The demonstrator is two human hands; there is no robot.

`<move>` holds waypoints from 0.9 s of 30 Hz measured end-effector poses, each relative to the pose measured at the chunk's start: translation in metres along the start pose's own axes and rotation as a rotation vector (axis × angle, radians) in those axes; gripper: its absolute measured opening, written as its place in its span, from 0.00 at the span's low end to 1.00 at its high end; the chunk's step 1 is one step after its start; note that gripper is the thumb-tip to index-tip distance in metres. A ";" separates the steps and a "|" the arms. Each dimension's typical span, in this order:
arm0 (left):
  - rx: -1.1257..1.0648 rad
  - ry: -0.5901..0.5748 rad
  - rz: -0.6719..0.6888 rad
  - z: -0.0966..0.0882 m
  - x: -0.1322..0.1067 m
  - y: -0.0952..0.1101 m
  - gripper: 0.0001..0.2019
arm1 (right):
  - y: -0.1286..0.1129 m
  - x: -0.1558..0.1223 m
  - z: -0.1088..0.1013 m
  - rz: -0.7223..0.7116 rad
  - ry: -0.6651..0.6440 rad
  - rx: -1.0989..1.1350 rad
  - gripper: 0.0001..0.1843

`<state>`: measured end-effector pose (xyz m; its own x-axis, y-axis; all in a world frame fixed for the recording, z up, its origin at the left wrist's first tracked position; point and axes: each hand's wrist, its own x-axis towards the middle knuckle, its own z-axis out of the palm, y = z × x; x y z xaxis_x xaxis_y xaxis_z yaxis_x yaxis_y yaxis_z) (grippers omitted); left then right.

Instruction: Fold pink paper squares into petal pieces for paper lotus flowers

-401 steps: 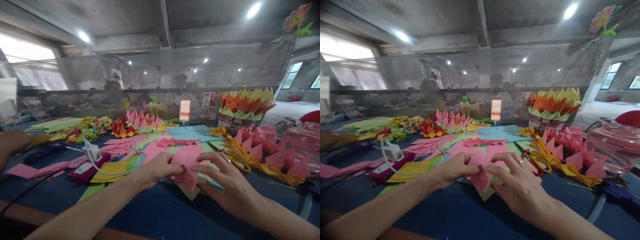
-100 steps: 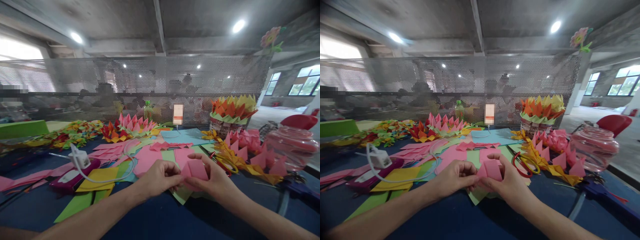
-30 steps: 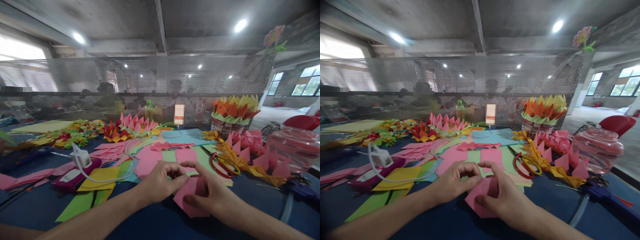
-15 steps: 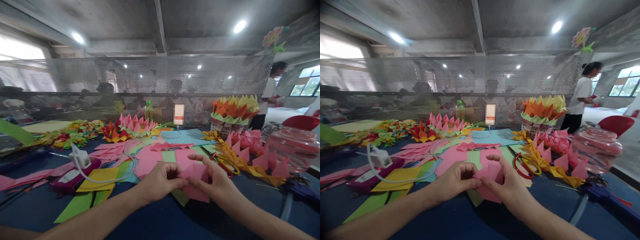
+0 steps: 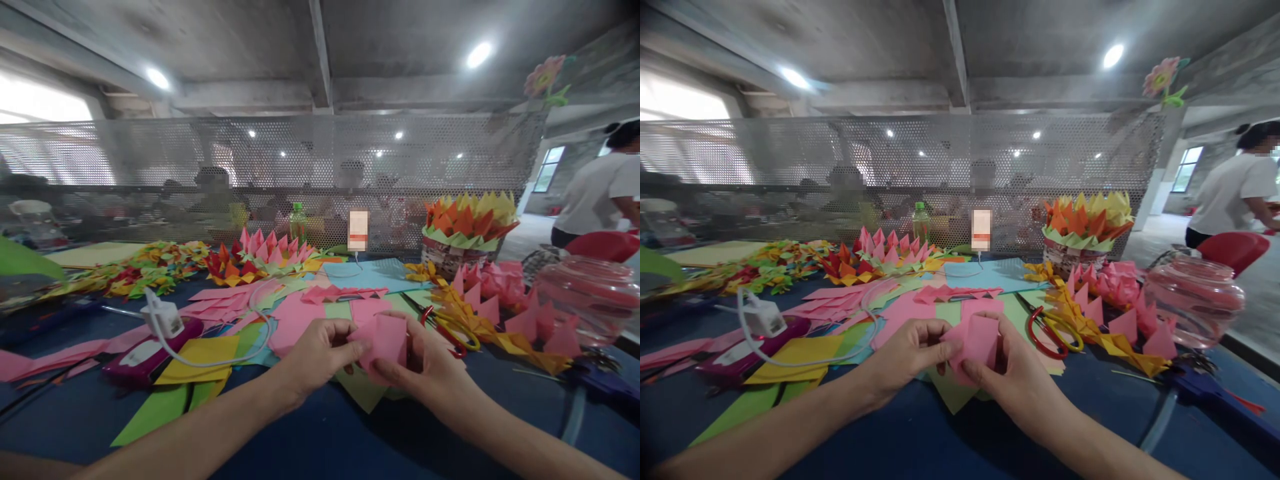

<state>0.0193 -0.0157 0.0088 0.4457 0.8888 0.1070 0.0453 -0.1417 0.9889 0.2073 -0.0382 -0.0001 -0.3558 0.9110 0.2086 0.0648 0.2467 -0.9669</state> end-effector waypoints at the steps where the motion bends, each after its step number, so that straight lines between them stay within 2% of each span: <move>1: -0.010 0.017 0.003 -0.001 0.000 0.001 0.18 | -0.001 -0.001 0.000 -0.014 -0.012 -0.027 0.24; 4: -0.068 0.054 -0.006 -0.004 0.000 0.003 0.18 | -0.002 -0.003 -0.003 -0.149 0.021 -0.168 0.22; 8: -0.145 0.071 -0.061 -0.006 0.001 0.007 0.17 | -0.001 -0.004 -0.013 -0.434 0.209 -0.479 0.29; 10: -0.170 0.061 -0.073 -0.005 0.000 0.008 0.16 | -0.001 -0.003 -0.017 -0.520 0.234 -0.635 0.31; 13: -0.182 0.034 -0.078 -0.005 0.000 0.006 0.16 | -0.002 -0.003 -0.021 -0.621 0.210 -0.827 0.23; 15: -0.183 0.025 -0.081 -0.005 0.000 0.004 0.16 | -0.004 -0.003 -0.022 -0.676 0.199 -0.898 0.19; 20: -0.167 0.037 -0.056 -0.006 0.001 0.001 0.16 | -0.007 -0.004 -0.022 -0.771 0.181 -1.005 0.16; 27: -0.138 0.039 -0.038 -0.006 0.000 0.006 0.18 | -0.008 -0.004 -0.021 -0.782 0.170 -1.046 0.13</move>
<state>0.0148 -0.0138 0.0149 0.4107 0.9090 0.0706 -0.0629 -0.0490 0.9968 0.2278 -0.0365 0.0098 -0.5122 0.4231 0.7474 0.6106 0.7914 -0.0295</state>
